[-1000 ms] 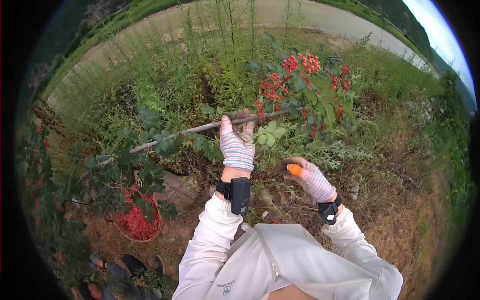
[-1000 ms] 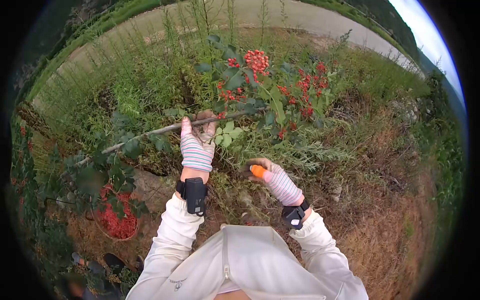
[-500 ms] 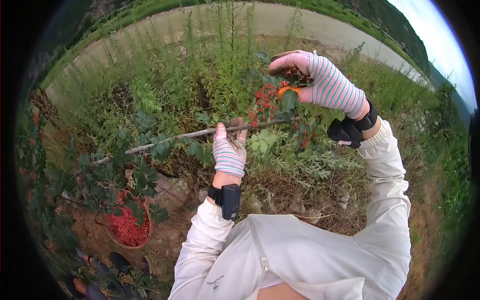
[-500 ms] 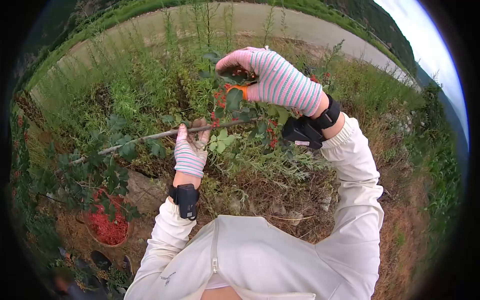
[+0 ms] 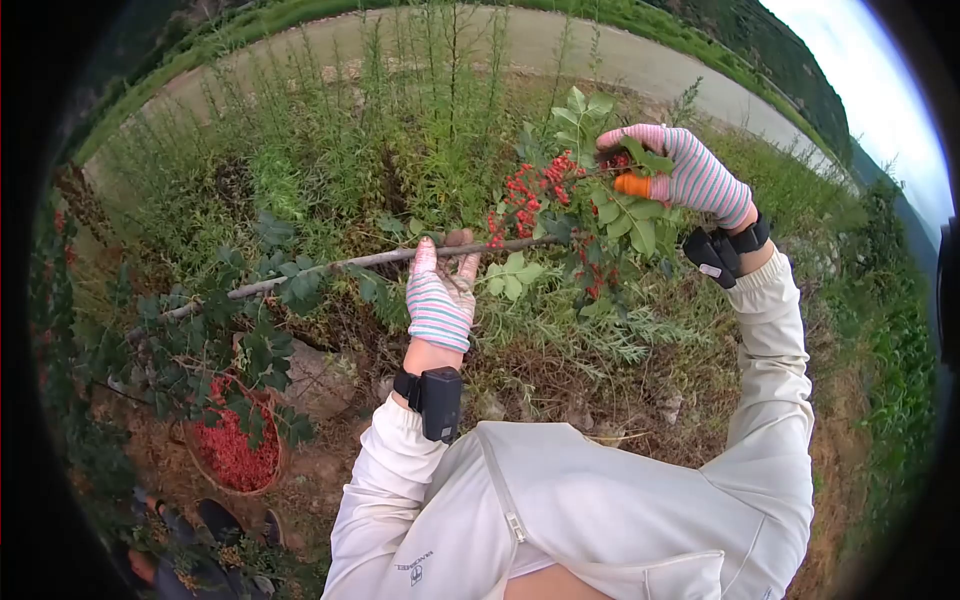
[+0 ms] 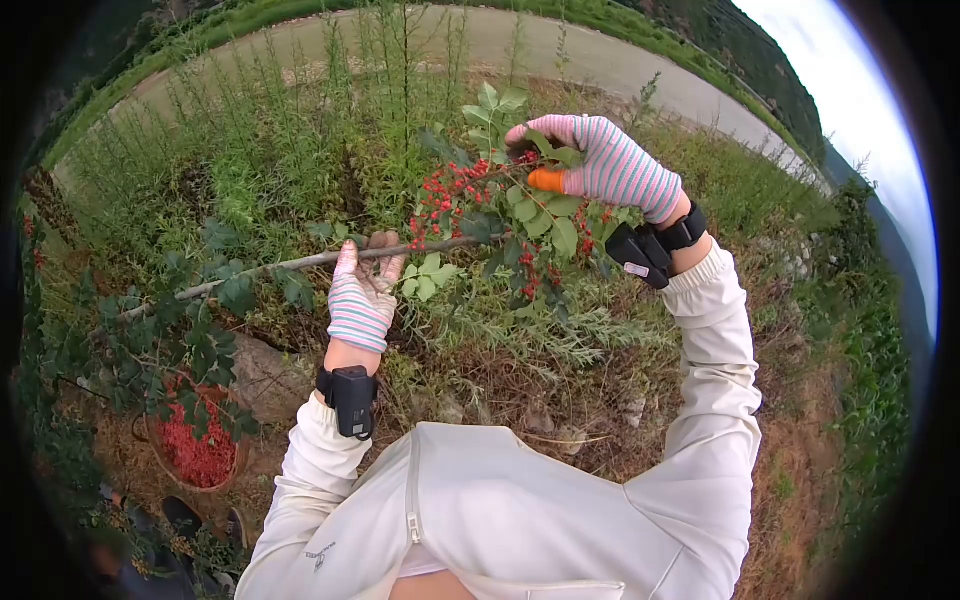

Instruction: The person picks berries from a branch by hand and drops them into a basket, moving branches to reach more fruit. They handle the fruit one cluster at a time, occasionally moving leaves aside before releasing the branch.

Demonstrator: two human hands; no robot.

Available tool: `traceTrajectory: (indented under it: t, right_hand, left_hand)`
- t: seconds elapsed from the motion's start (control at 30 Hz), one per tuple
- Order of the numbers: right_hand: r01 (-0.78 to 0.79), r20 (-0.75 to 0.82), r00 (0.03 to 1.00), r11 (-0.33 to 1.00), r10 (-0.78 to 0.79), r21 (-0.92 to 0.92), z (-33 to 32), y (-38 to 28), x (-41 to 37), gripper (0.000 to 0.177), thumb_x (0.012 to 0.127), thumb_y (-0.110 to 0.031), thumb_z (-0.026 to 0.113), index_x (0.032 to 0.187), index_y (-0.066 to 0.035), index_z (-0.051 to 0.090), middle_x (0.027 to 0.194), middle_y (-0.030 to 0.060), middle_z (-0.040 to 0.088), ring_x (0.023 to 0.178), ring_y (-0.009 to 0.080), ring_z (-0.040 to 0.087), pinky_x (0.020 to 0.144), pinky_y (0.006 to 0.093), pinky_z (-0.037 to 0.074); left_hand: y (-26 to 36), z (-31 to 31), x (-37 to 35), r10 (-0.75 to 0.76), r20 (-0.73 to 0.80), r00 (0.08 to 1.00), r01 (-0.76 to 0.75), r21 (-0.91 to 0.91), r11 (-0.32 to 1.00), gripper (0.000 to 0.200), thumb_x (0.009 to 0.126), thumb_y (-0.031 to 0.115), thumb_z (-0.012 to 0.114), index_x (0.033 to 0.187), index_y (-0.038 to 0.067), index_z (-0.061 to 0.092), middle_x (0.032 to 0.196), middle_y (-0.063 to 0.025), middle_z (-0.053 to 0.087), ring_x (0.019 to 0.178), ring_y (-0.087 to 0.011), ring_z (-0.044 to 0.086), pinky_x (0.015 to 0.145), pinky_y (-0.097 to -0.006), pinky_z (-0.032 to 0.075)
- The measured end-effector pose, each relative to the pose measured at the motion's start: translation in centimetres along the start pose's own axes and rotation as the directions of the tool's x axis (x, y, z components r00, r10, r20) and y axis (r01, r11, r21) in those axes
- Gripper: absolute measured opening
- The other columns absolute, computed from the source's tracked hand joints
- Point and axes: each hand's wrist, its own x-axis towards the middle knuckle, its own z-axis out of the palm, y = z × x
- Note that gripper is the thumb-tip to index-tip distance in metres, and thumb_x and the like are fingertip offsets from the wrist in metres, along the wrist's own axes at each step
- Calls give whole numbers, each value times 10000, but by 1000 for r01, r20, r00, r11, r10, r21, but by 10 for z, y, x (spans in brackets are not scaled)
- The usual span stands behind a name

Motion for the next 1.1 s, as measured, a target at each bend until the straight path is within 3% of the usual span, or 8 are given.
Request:
traceTrajectory:
  t: [0.13,0.2,0.4,0.5,0.73,0.8,0.9,1.1]
  right_hand:
    - [-70,22,997,997,70,-12,-5,5,-4,416,738,30,625,1134,-79,563,1056,22,606,989,99,541,914,272,424]
    - [68,-7,998,989,-67,129,-5,10,-5,387,743,31,592,1119,-55,563,1043,22,602,971,104,550,906,272,428]
    - [-48,66,998,916,23,399,-3,2,-5,328,763,-60,606,1086,-16,571,1016,30,600,919,90,561,858,266,446]
    - [-240,73,971,924,229,297,1,-9,0,338,773,-134,618,1086,-14,571,994,24,605,886,80,561,798,259,457]
    - [-327,266,938,821,222,468,-4,-6,-1,395,808,-299,583,1114,-49,567,936,11,611,804,77,538,710,240,447]
    - [-368,198,923,907,330,203,0,-9,3,430,809,-344,586,1137,-66,558,932,11,604,798,78,529,702,245,448]
    - [-159,209,974,915,84,370,3,5,4,486,801,-391,600,1161,-70,542,940,5,597,809,77,528,705,245,451]
    - [-214,208,969,869,132,447,6,7,2,574,781,-450,617,1200,-68,523,949,-13,589,804,67,525,685,223,453]
  left_hand:
    - [0,4,-4,-1,-1,1000,1,-1,1000,207,906,204,517,989,20,471,976,-169,573,990,-306,565,929,-453,473]
    - [0,2,-4,8,4,1000,-8,17,1000,211,903,206,521,989,19,473,978,-165,572,990,-305,566,927,-451,474]
    - [-1,-1,-6,17,-13,1000,-16,25,1000,224,904,211,518,1011,20,472,984,-153,571,985,-301,567,918,-447,478]
    - [-1,-3,-4,7,-26,1000,-7,11,1000,234,905,212,515,1028,18,466,1008,-152,563,993,-298,562,918,-445,476]
    - [0,-9,1,1,-34,999,-1,17,1000,245,907,212,511,1052,23,454,1039,-151,553,1013,-299,551,926,-443,468]
    - [0,-9,2,-4,-43,999,5,10,1000,242,907,211,510,1049,22,456,1039,-152,553,1016,-298,550,927,-442,467]
    - [-1,-7,1,-7,-51,999,7,0,1000,238,908,209,508,1043,21,458,1040,-152,551,1021,-297,547,929,-442,466]
    - [-1,-7,5,7,-49,999,-6,3,1000,216,913,203,500,1035,28,467,1054,-157,553,1036,-316,542,881,-445,496]
